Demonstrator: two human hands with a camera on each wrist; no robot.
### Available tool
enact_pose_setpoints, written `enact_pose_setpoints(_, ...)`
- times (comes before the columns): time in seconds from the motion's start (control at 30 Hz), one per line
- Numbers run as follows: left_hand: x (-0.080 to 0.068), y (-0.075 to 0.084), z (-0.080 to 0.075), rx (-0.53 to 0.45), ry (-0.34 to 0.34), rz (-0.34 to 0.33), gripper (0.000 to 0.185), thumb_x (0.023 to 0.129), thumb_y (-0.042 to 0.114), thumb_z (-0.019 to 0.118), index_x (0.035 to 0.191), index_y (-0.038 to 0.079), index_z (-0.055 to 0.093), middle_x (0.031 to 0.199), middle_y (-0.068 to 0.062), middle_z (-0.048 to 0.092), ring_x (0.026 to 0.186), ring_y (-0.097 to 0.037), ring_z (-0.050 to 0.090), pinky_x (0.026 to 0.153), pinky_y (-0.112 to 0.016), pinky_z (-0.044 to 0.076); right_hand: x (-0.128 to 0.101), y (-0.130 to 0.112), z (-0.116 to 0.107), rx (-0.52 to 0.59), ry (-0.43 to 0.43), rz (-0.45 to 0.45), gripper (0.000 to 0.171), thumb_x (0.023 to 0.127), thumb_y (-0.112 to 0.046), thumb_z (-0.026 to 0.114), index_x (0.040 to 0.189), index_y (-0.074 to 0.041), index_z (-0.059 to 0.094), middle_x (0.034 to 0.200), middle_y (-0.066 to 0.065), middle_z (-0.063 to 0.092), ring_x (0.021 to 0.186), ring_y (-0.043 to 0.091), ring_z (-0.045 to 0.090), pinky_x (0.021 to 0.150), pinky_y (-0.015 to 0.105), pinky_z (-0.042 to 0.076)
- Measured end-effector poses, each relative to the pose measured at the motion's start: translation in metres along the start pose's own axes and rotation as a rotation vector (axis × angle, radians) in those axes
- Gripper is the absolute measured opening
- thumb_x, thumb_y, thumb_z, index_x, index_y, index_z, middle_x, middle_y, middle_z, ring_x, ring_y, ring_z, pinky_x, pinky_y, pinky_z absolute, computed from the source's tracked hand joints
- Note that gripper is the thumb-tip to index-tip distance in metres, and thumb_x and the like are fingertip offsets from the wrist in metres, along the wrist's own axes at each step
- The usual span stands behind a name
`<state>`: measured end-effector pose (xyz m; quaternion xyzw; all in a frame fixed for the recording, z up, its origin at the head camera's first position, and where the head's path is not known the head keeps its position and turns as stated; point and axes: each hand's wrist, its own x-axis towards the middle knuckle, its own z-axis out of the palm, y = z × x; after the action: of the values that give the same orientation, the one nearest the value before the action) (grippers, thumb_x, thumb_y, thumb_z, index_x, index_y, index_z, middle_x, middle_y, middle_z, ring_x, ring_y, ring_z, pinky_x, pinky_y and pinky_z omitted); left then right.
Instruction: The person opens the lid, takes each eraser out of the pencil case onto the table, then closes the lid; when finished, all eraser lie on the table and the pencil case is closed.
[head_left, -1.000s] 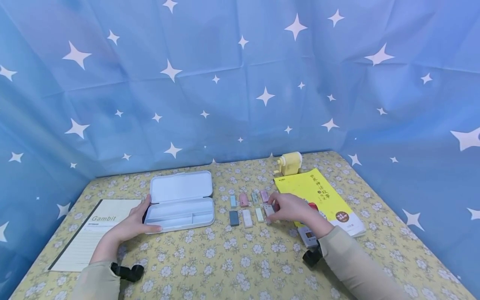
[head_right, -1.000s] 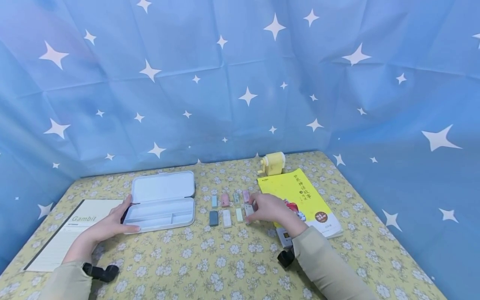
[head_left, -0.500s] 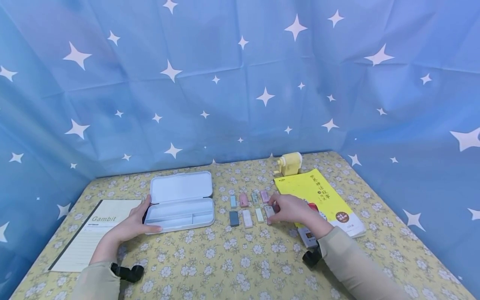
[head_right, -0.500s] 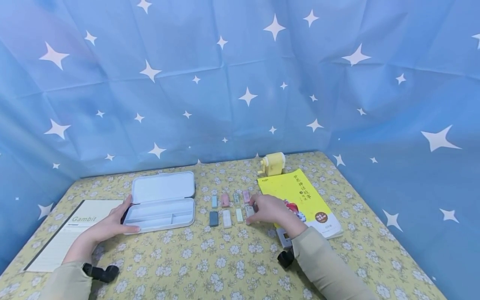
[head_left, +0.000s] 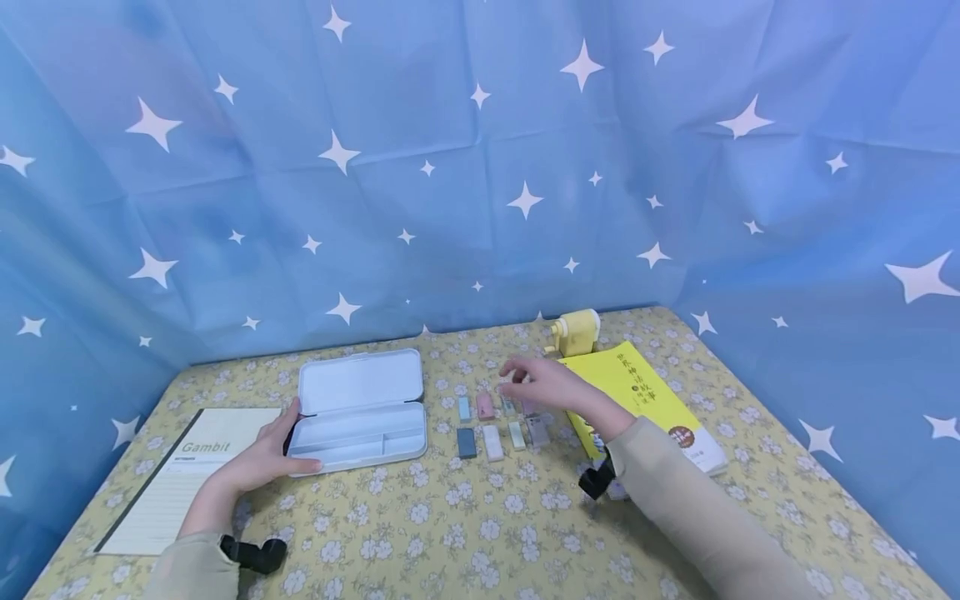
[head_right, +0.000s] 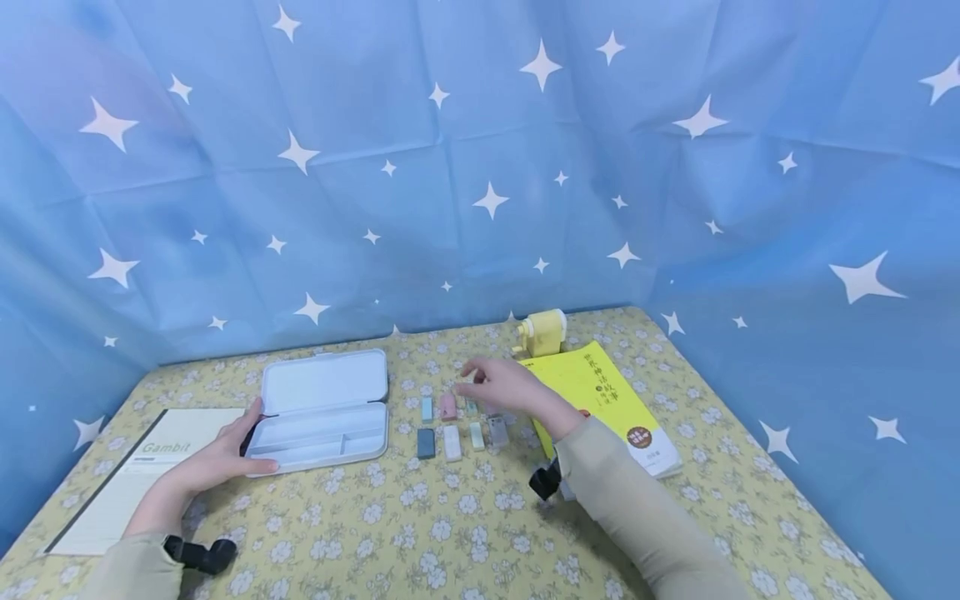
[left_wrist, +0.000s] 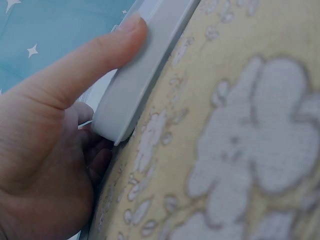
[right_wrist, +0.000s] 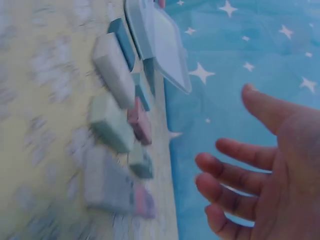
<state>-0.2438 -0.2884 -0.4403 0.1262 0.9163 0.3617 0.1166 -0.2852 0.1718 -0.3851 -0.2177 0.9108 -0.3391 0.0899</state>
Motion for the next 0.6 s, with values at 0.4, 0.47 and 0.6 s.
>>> enact_pose_setpoints(0.4,0.0,-0.002,0.001,-0.006,-0.002,0.006,0.12,0.081,0.037,0.078,0.153,0.002,-0.011,0.155,-0.032,-0.007,0.137,-0.057,-0.007,0.099,-0.076,0.01,0.077,-0.032,0.02,0.19,-0.029,0.004,0.055,0.097,-0.051,0.052,0.139,-0.014,0.052,0.123,0.007,0.059,0.106,0.032,0.061,0.086,0.048,0.049)
enact_pose_setpoints(0.47,0.001,-0.003,0.001,-0.003,-0.002,0.002,0.12,0.081,0.038,0.078,0.153,0.002,-0.011,0.156,-0.032,-0.007,0.137,-0.056,-0.007,0.1,-0.075,0.01,0.09,-0.037,0.026,0.243,-0.02,0.005,0.054,0.098,-0.049,0.051,0.138,-0.013,0.051,0.123,0.011,0.059,0.106,0.034,0.06,0.086,0.051,0.048)
enact_pose_setpoints(0.6,0.001,-0.004,0.001,0.005,0.005,-0.004,0.121,0.08,0.039,0.079,0.154,0.003,-0.01,0.156,-0.031,-0.006,0.138,-0.055,-0.008,0.102,-0.074,0.01,0.111,-0.046,0.037,0.357,0.011,0.054,0.058,0.098,-0.051,0.052,0.14,-0.011,0.049,0.124,0.017,0.059,0.107,0.037,0.059,0.086,0.054,0.048)
